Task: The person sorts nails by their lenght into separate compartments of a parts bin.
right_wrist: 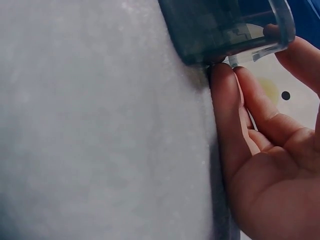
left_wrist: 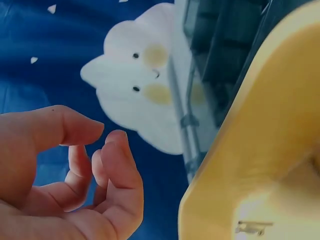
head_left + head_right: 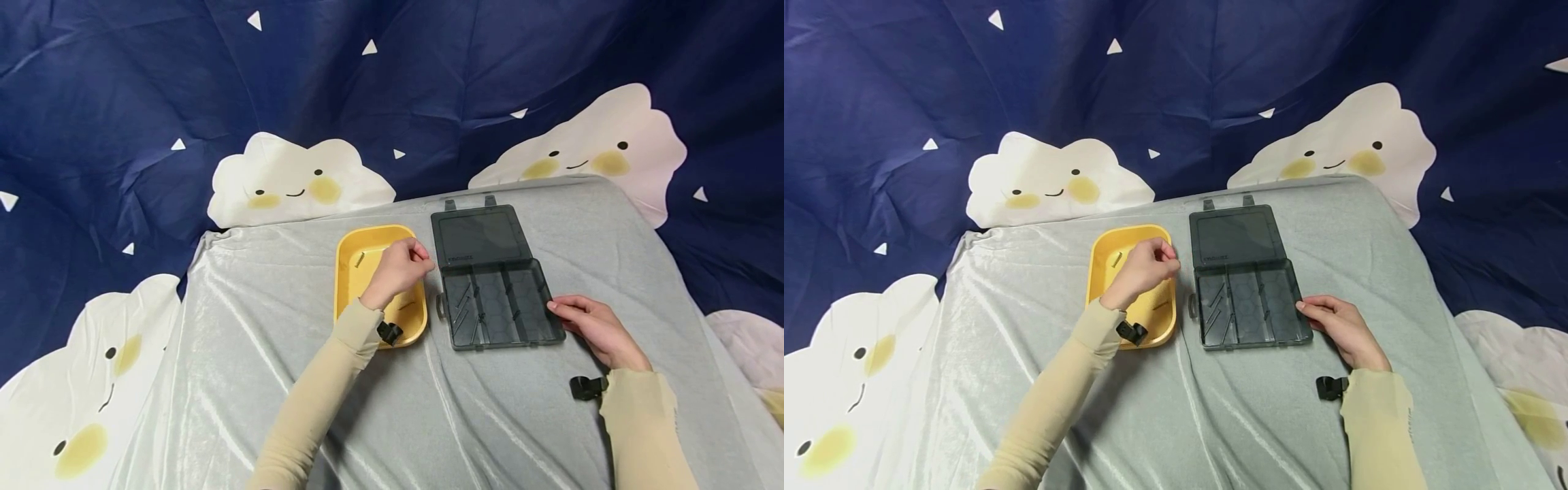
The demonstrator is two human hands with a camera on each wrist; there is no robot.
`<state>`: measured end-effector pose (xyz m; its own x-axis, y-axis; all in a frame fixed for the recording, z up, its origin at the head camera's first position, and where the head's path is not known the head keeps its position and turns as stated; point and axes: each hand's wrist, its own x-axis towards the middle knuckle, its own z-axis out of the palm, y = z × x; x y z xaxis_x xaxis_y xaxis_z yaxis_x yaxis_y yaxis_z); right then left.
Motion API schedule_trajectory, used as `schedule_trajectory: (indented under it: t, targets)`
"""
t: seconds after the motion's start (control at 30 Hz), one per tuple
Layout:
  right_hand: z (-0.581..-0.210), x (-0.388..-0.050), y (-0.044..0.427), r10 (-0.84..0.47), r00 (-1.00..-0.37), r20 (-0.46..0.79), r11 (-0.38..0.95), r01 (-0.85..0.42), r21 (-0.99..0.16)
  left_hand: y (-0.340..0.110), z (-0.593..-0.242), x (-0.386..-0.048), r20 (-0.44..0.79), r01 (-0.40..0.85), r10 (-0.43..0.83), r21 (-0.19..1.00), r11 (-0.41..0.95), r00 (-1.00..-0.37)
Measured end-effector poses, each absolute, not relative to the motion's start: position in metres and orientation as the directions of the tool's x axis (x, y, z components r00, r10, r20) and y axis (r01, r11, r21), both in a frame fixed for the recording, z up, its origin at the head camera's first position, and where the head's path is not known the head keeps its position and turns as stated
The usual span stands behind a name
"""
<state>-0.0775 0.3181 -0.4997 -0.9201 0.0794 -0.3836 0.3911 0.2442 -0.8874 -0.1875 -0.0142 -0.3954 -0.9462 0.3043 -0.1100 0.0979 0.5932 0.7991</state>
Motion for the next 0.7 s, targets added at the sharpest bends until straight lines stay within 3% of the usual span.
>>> schedule_trajectory:
  t: [0.33,0.7]
  targets:
    - [-0.498,-0.077,0.318,0.094,-0.916,-0.39,0.251,0.401,-0.881,-0.032,-0.387,-0.202,-0.084,0.059,0.227,0.828,0.558,-0.97]
    - [-0.499,-0.078,0.317,0.099,-0.912,-0.399,0.274,0.41,-0.87,-0.04,-0.401,-0.218,-0.088,0.043,0.205,0.827,0.56,-0.975]
